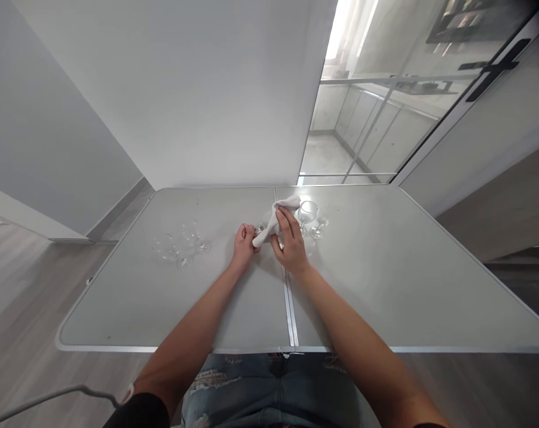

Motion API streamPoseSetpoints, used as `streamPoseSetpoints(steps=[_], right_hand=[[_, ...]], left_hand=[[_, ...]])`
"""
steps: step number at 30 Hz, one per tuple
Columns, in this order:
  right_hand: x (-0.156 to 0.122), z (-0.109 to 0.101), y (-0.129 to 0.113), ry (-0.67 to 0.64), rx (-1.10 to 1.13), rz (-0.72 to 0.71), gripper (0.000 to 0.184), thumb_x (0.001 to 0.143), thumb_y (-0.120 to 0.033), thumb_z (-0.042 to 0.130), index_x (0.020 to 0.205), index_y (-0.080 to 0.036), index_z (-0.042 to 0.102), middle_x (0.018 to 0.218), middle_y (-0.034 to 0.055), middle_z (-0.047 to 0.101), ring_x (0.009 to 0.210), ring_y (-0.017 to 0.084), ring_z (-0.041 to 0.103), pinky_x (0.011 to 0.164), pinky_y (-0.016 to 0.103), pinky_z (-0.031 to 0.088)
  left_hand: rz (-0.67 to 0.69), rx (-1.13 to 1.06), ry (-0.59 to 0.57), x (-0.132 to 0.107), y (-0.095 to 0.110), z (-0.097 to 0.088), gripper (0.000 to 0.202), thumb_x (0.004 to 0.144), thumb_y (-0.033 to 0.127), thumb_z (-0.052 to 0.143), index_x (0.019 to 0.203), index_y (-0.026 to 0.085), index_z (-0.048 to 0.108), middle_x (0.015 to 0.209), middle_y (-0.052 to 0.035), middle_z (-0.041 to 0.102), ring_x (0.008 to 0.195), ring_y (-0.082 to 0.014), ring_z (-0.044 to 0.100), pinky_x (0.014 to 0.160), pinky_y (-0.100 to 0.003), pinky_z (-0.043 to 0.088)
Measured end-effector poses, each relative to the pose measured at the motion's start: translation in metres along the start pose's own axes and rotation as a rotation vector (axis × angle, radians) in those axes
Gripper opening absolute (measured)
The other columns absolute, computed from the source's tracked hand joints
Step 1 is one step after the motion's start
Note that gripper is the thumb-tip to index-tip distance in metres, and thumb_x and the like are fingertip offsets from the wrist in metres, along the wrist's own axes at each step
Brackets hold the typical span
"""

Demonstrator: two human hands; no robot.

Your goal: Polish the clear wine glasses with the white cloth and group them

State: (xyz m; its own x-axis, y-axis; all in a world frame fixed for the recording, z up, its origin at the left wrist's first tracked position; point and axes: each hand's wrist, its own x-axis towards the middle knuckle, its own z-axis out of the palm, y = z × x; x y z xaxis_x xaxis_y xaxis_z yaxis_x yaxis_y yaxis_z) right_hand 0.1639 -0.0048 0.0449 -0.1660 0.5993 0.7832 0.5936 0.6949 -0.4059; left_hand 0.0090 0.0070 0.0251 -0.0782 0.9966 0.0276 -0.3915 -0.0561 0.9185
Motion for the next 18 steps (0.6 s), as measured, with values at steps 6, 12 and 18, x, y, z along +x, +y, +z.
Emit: streamPoseSetpoints(steps=[6,12,18], right_hand=[[0.004,-0.008,0.015,-0.045,-0.013,-0.054,0.054,0.092,-0.036,0.068,0.143,-0.027,0.052,0.146,0.0164,0.051,0.136,0.034,0.052,0.109,0.051,0.050],[0.003,-0.013,0.022,0.025,0.102,-0.022,0.028,0.089,-0.032,0.070,0.116,-0.024,0.067,0.119,0.0129,0.062,0.110,0.028,0.064,0.095,0.043,0.055],[0.003,-0.013,0.015,0.118,0.308,0.332,0.021,0.100,-0.034,0.051,0.099,-0.021,0.067,0.088,0.0031,0.067,0.081,0.019,0.063,0.076,0.032,0.052]], left_hand=[[-0.036,0.073,-0.060,0.001,-0.005,-0.002,0.050,0.085,0.060,0.070,0.078,0.022,0.038,0.067,0.0073,0.034,0.049,-0.0062,0.026,0.039,-0.018,0.022],[-0.031,0.113,-0.138,-0.002,-0.004,-0.001,0.051,0.086,0.060,0.069,0.077,0.023,0.036,0.066,0.0075,0.030,0.050,-0.0068,0.022,0.040,-0.018,0.021],[-0.031,0.114,-0.123,-0.004,-0.003,-0.002,0.052,0.084,0.057,0.073,0.075,0.022,0.036,0.069,0.0059,0.031,0.054,-0.0074,0.023,0.043,-0.017,0.022]])
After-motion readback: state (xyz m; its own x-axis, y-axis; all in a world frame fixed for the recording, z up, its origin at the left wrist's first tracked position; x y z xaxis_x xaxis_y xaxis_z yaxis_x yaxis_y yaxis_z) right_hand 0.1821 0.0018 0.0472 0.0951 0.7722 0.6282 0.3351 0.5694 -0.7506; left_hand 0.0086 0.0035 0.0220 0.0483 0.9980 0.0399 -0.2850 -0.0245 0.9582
